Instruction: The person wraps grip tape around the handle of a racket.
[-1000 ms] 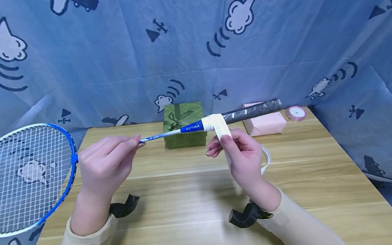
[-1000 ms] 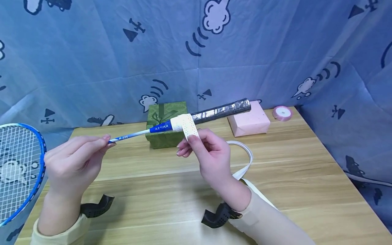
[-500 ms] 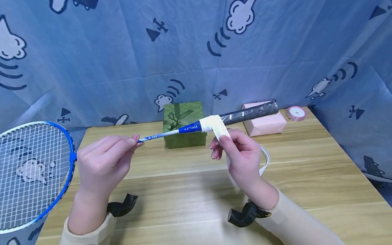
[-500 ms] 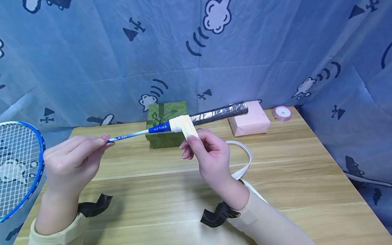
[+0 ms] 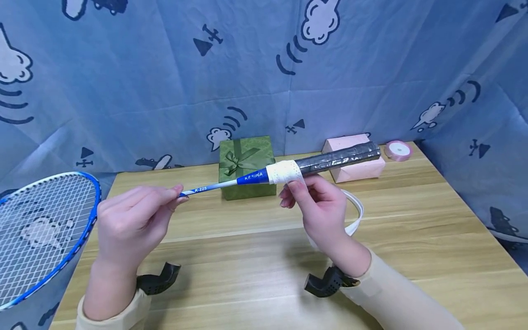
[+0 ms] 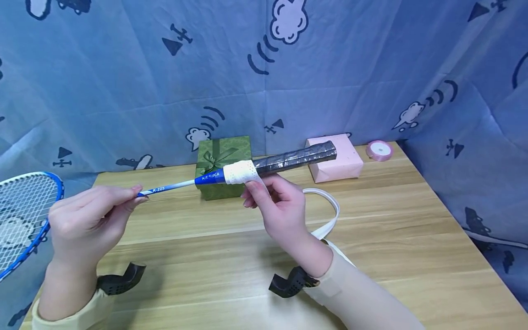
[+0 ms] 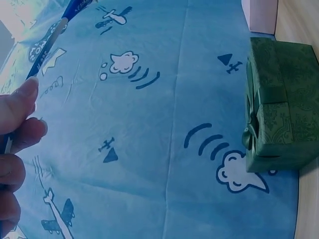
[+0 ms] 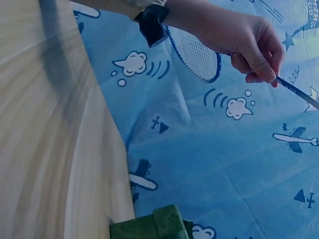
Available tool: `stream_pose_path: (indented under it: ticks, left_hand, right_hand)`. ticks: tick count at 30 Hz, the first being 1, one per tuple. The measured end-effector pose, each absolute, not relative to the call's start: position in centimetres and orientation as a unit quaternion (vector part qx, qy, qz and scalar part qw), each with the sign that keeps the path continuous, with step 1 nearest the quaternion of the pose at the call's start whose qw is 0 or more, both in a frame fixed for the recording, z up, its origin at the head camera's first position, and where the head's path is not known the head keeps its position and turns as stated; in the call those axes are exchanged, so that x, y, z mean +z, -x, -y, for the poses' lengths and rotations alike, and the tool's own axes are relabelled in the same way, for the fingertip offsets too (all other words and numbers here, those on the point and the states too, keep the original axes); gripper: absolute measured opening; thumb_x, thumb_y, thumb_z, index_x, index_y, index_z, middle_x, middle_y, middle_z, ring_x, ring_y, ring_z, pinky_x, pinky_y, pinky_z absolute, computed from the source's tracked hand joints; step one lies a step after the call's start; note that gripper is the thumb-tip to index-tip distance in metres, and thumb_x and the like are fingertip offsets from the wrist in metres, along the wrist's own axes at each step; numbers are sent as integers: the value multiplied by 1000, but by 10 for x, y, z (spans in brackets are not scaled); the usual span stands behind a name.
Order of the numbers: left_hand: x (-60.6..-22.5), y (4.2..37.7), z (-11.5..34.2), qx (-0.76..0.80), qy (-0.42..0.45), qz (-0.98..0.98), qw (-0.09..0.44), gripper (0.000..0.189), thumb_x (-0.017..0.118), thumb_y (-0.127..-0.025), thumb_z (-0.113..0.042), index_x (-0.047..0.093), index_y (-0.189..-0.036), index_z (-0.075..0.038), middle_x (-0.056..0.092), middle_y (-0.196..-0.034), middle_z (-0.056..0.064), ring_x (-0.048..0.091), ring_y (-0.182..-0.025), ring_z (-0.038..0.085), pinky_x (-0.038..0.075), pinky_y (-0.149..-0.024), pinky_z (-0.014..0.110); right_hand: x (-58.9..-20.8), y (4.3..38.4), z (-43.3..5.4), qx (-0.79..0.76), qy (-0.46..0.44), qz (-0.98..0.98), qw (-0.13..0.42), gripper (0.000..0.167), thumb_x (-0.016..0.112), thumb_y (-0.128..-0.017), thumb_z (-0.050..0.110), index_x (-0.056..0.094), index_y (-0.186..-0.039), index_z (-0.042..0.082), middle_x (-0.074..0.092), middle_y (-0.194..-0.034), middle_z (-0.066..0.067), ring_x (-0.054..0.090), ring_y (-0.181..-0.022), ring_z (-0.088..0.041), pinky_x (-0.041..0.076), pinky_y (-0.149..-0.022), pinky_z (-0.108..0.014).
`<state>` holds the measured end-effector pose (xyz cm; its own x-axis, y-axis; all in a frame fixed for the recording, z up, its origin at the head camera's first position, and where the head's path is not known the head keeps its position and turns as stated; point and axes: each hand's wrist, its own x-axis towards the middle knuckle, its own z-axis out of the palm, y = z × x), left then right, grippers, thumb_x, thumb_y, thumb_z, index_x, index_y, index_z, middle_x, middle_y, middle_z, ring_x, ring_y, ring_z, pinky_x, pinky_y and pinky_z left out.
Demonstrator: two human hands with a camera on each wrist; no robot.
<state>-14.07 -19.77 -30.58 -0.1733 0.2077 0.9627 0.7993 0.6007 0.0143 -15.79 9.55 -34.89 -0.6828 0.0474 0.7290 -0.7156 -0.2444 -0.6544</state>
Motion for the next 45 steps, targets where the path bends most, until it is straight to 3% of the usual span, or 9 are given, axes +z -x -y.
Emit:
stream_pose_path:
  ticks: [5,9,16,25,34,42,45]
  left_hand:
    - [-307,141,203,-248,371,742,500,32,69,-102,-27,78,-84,-2,70,-67,5,47,-45,12,34,-42,23]
    - [-308,142,206,-213,371,765,481,29,66,-103,-25,77,-88,-3,72,-71,5,56,-48,14,40,-41,27]
    - [-307,142,203,-211,357,747,520,34,67,-102,-25,78,-79,-4,72,-70,7,61,-48,23,43,-41,35]
    - [-305,147,193,-259,357,682,584,31,72,-98,-18,77,-74,0,68,-64,10,56,-48,28,45,-44,42]
    - [-305,148,197,-264,379,682,567,31,73,-98,-22,79,-79,1,69,-64,10,58,-48,27,47,-44,42]
    - [-303,147,203,-241,388,714,530,34,69,-101,-26,80,-84,1,70,-67,8,60,-49,24,47,-45,39]
    - [-301,146,203,-222,374,732,525,36,67,-102,-28,79,-84,1,70,-68,9,60,-50,25,47,-46,41]
  right_hand:
    - [-350,158,-96,711,-291,580,272,23,64,-101,0,61,-87,-18,74,-82,-3,70,-64,-14,60,-61,-26]
    - [-350,158,-96,709,-284,584,275,25,64,-101,2,62,-87,-18,74,-81,-3,70,-64,-14,60,-61,-26]
    - [-348,158,-96,717,-291,576,264,23,61,-102,0,62,-89,-19,74,-80,-5,70,-64,-15,60,-61,-27]
    - [-347,160,-98,708,-293,584,267,20,61,-100,-4,62,-87,-19,75,-82,-3,71,-66,-14,60,-61,-27]
    - [-348,161,-100,700,-288,602,253,9,58,-97,-13,65,-97,-19,75,-85,-4,72,-69,-15,62,-65,-29]
    - [-342,160,-102,779,-240,558,157,21,57,-99,-9,69,-112,2,76,-93,-9,74,-73,-19,60,-61,-29]
    - [-339,160,-101,805,-232,531,130,22,57,-99,-8,69,-113,4,77,-94,-9,74,-75,-19,58,-59,-28]
